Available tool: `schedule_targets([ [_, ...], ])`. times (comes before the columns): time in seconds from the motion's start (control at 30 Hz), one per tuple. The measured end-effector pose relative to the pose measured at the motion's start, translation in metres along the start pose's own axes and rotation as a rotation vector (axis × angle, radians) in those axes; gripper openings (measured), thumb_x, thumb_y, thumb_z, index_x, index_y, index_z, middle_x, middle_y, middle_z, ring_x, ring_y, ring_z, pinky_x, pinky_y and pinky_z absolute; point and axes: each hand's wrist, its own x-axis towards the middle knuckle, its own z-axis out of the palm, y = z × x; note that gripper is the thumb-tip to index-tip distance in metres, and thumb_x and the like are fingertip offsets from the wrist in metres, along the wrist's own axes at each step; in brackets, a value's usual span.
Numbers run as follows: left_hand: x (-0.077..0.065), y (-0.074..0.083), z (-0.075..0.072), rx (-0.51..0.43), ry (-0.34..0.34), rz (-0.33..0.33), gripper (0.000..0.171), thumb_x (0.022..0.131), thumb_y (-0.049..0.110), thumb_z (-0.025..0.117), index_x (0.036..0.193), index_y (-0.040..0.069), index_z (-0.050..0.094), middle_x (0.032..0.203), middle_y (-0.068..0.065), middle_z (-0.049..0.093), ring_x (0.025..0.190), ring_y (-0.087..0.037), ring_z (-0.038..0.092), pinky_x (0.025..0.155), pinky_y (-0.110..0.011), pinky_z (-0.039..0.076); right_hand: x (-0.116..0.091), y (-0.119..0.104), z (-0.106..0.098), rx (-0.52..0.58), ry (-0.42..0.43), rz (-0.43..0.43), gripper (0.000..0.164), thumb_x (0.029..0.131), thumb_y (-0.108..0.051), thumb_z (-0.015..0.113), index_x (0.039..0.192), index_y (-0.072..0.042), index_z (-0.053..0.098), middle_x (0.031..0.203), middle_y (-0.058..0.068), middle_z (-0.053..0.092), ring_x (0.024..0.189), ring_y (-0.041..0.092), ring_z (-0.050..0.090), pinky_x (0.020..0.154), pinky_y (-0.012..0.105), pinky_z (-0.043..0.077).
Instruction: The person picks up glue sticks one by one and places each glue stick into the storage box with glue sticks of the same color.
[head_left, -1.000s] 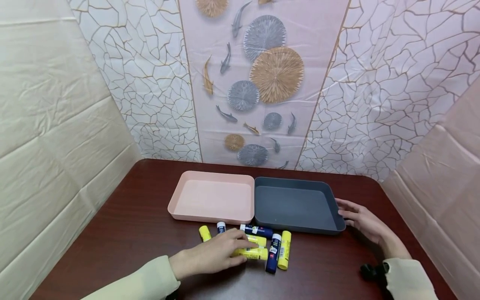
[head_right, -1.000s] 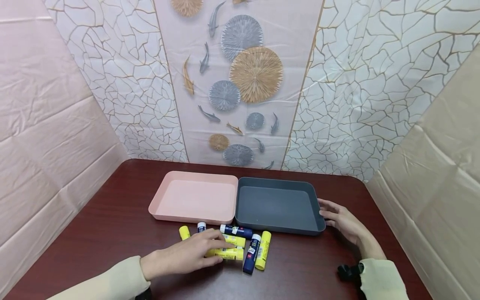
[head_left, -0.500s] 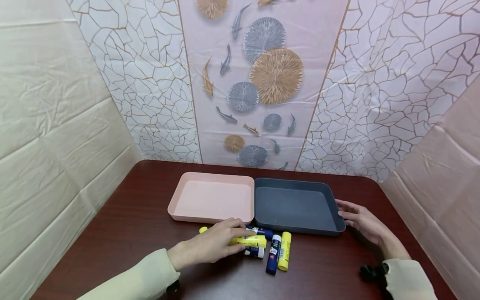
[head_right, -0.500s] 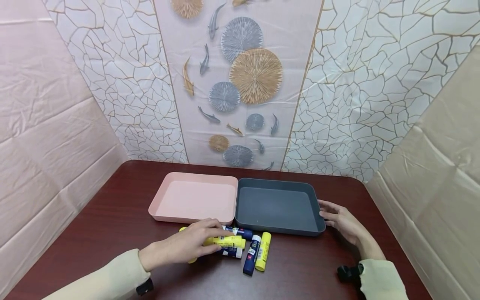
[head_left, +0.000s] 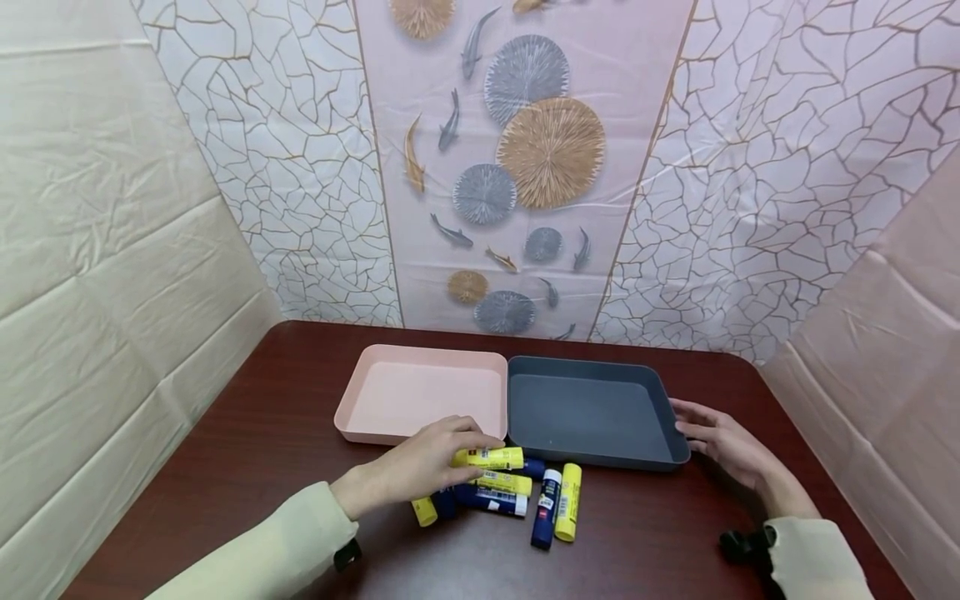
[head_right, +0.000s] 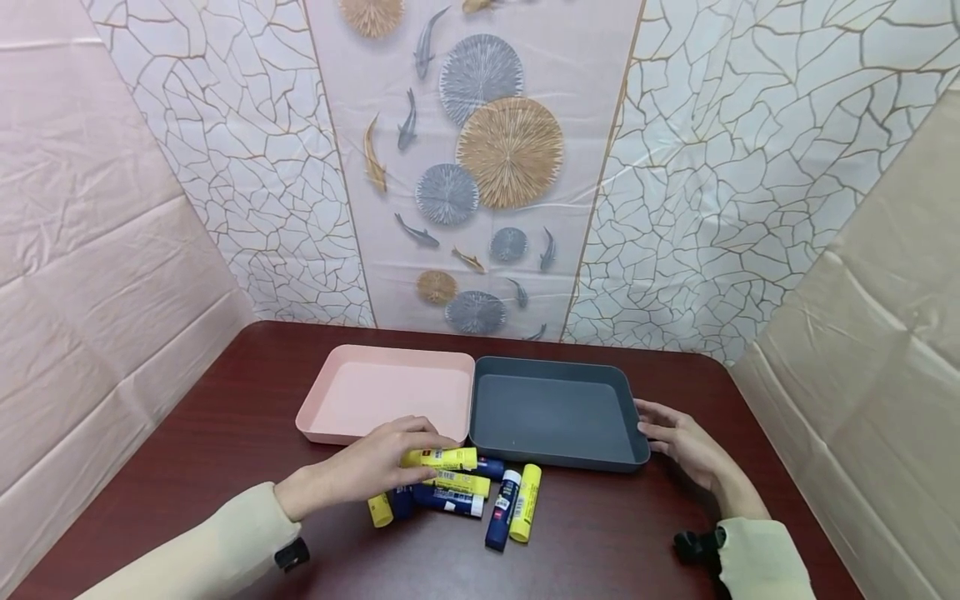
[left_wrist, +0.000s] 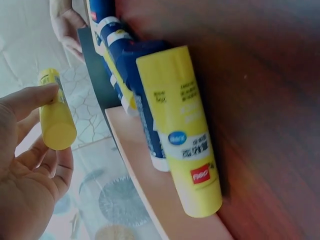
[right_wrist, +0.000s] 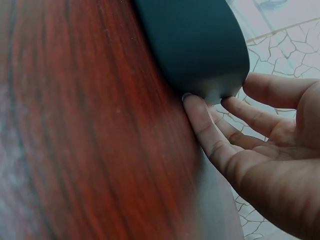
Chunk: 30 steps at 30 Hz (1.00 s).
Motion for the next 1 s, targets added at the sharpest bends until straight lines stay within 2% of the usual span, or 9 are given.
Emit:
schedule_targets([
  [0.33, 0.012, -0.01, -0.015, -0.039, 0.053, -0.056, 0.038, 0.098, 0.02, 0.075, 0.136, 0.019, 0.07, 0.112, 0.004, 0.066, 0.101, -0.008, 0.059, 0.089, -0.034, 0.052, 0.0, 0.002, 0.0, -0.001, 0.0, 0.003, 0.069, 0.109, -0.023, 0.056, 0.164, 0.001, 0.021, 0.164, 0.032, 0.024, 0.115, 0.003, 0.061, 0.094, 0.026, 0.053],
  [0.73, 0.029, -0.026, -0.033, -0.068, 0.089, -0.079, 0.039, 0.098, 0.015, 0.074, 0.137, 0.017, 0.07, 0.108, 0.005, 0.064, 0.091, -0.01, 0.057, 0.08, -0.031, 0.05, 0.0, 0.002, -0.002, 0.008, 0.0, -0.005, 0.069, 0.109, -0.022, 0.056, 0.164, 0.002, 0.021, 0.162, 0.033, 0.027, 0.114, 0.005, 0.062, 0.094, 0.026, 0.054],
  [1.0, 0.04, -0.039, -0.05, -0.105, 0.078, -0.109, 0.039, 0.099, 0.019, 0.073, 0.138, 0.018, 0.069, 0.12, 0.0, 0.065, 0.098, -0.012, 0.06, 0.085, -0.034, 0.053, 0.0, 0.002, -0.002, 0.0, 0.003, -0.001, 0.07, 0.109, -0.023, 0.057, 0.164, 0.002, 0.021, 0.161, 0.033, 0.029, 0.114, 0.006, 0.063, 0.094, 0.026, 0.054],
])
